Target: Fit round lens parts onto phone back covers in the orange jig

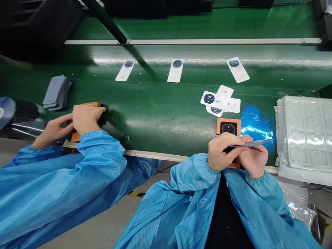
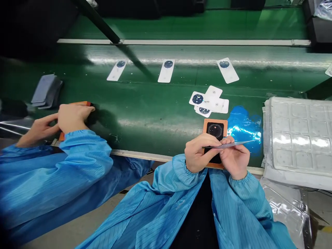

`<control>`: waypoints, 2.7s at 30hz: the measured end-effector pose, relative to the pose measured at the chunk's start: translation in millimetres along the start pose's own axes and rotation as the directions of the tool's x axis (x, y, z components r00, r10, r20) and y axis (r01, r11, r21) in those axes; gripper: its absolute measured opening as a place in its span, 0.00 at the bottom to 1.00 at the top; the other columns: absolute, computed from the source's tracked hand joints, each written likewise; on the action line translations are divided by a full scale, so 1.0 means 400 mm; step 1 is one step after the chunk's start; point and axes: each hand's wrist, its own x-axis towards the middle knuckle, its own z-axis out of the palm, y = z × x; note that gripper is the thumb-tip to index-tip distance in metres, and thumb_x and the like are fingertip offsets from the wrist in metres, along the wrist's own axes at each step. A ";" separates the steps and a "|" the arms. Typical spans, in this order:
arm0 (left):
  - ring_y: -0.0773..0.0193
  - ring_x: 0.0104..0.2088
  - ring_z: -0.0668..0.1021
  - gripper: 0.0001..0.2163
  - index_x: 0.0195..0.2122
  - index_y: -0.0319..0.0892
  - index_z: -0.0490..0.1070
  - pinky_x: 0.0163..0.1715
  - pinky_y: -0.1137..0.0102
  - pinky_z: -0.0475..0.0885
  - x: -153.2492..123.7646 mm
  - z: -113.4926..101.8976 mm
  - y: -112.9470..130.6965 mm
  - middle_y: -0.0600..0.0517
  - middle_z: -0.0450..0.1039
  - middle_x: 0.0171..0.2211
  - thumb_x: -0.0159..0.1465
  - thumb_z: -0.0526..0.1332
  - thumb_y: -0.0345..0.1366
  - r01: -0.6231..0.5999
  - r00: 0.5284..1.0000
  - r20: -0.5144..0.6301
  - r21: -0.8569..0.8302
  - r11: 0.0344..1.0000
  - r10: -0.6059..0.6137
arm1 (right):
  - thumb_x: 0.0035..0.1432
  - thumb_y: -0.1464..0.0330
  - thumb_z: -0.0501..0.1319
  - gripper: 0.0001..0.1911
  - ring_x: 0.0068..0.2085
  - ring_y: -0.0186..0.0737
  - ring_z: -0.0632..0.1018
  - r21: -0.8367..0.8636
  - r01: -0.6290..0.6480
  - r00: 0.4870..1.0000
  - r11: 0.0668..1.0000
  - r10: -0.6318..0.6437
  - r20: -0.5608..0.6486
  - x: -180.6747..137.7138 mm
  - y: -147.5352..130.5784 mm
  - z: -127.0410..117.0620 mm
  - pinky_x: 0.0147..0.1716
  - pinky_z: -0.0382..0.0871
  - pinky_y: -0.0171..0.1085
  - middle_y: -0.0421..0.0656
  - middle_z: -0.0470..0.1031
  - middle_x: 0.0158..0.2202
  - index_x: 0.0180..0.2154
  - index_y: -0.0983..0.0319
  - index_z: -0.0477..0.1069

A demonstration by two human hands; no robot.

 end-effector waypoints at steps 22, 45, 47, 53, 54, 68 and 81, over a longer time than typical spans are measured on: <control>0.63 0.36 0.81 0.03 0.36 0.44 0.75 0.39 0.64 0.77 0.005 -0.008 0.006 0.51 0.80 0.33 0.67 0.67 0.35 -0.038 0.999 -0.032 0.144 0.989 0.043 | 0.67 0.53 0.42 0.24 0.45 0.57 0.76 -0.778 0.402 0.916 0.483 -0.207 0.345 0.021 -0.033 -0.064 0.48 0.73 0.63 0.51 0.73 0.41 0.53 0.53 0.68; 0.64 0.36 0.79 0.17 0.37 0.40 0.75 0.43 0.68 0.74 0.075 -0.052 -0.150 0.50 0.79 0.34 0.56 0.74 0.46 0.692 0.718 0.123 -0.240 0.681 -0.686 | 0.51 0.56 0.73 0.16 0.32 0.45 0.81 -0.904 0.422 0.773 0.064 -0.546 0.323 0.200 -0.162 0.084 0.31 0.78 0.42 0.43 0.82 0.33 0.36 0.61 0.79; 0.64 0.36 0.79 0.15 0.35 0.40 0.75 0.42 0.67 0.74 0.104 -0.069 -0.186 0.49 0.79 0.33 0.58 0.72 0.46 0.650 0.759 0.084 -0.130 0.748 -0.645 | 0.49 0.56 0.74 0.18 0.33 0.44 0.81 -0.859 0.478 0.712 0.185 -0.654 0.255 0.300 -0.263 0.093 0.30 0.77 0.41 0.44 0.82 0.35 0.36 0.62 0.77; 0.63 0.34 0.79 0.11 0.33 0.40 0.76 0.40 0.67 0.73 0.123 -0.113 -0.273 0.50 0.78 0.31 0.60 0.69 0.43 0.599 0.798 -0.077 0.009 0.800 -0.597 | 0.64 0.53 0.60 0.18 0.36 0.41 0.81 -0.988 0.119 0.819 -0.096 -0.553 0.153 0.497 -0.444 0.101 0.36 0.79 0.40 0.48 0.80 0.37 0.40 0.63 0.73; 0.63 0.34 0.79 0.11 0.33 0.40 0.76 0.40 0.67 0.73 0.120 -0.119 -0.279 0.50 0.78 0.31 0.59 0.69 0.44 0.599 0.797 -0.095 0.004 0.800 -0.597 | 0.63 0.54 0.61 0.18 0.37 0.41 0.80 -0.981 0.013 0.847 -0.194 -0.519 0.114 0.516 -0.443 0.094 0.39 0.79 0.41 0.48 0.80 0.35 0.38 0.63 0.73; 0.61 0.33 0.79 0.11 0.33 0.40 0.76 0.39 0.67 0.74 0.125 -0.163 -0.290 0.50 0.79 0.31 0.62 0.66 0.45 0.542 0.821 -0.221 0.015 0.840 -0.526 | 0.37 0.59 0.81 0.38 0.52 0.60 0.74 -0.675 -0.423 0.822 -0.604 -0.570 -0.005 0.716 -0.472 0.216 0.50 0.71 0.50 0.62 0.74 0.48 0.46 0.73 0.74; 0.44 0.58 0.77 0.15 0.52 0.46 0.79 0.59 0.50 0.68 0.143 -0.167 -0.214 0.43 0.80 0.52 0.66 0.60 0.31 -0.300 0.927 0.371 0.650 0.698 0.053 | 0.71 0.70 0.55 0.08 0.43 0.40 0.75 0.137 0.630 0.392 -0.764 0.465 0.794 0.128 -0.200 0.211 0.44 0.67 0.40 0.42 0.76 0.41 0.41 0.56 0.72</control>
